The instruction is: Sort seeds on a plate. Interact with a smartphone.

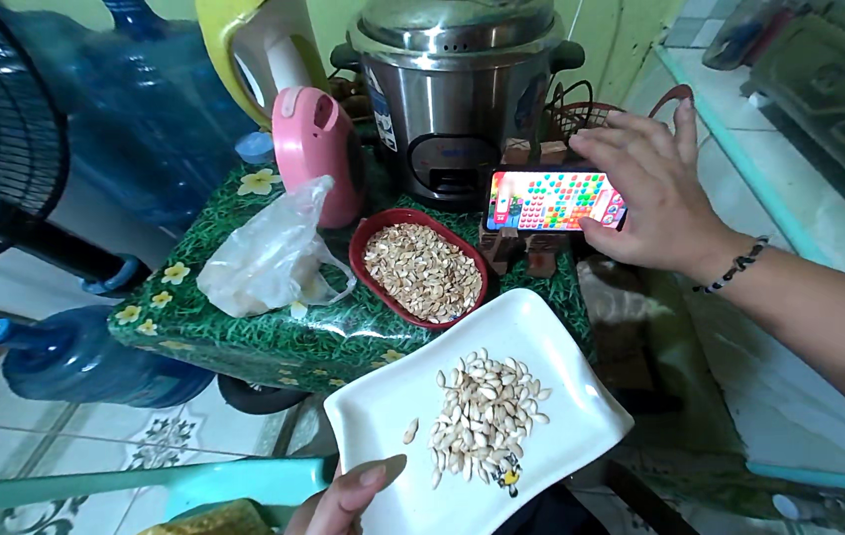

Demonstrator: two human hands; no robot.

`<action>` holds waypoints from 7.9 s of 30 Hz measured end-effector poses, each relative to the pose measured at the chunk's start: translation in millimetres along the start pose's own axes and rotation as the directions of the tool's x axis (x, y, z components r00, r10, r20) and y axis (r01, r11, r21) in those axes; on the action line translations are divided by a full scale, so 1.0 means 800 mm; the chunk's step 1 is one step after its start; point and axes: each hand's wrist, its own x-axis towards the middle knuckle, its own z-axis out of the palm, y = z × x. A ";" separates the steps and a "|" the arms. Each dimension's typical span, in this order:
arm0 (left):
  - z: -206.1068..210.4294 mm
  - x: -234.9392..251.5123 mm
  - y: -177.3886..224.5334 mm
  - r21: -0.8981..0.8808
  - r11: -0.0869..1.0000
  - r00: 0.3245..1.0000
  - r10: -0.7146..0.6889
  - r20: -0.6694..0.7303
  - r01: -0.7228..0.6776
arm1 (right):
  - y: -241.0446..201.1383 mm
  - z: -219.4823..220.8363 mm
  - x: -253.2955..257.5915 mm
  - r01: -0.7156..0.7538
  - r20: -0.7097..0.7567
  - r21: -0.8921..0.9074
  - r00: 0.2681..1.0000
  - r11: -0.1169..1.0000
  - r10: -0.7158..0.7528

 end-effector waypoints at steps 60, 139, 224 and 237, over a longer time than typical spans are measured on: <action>0.001 0.001 -0.001 0.012 1.000 1.000 -0.006 -0.026 0.006 | -0.001 -0.004 0.000 -0.108 0.091 0.063 0.991 0.992 0.102; 0.002 0.000 -0.003 -0.021 0.998 0.999 0.051 0.000 -0.051 | 0.004 -0.003 0.006 -0.067 -0.147 0.106 0.986 0.992 0.082; 0.005 0.002 -0.004 -0.012 0.999 0.999 0.037 -0.011 -0.037 | -0.003 0.005 0.002 -0.123 -0.032 0.056 0.992 0.991 0.125; 0.006 0.002 -0.004 -0.034 0.999 0.999 0.042 -0.017 -0.042 | -0.003 0.004 0.002 -0.127 -0.015 0.055 0.992 0.990 0.128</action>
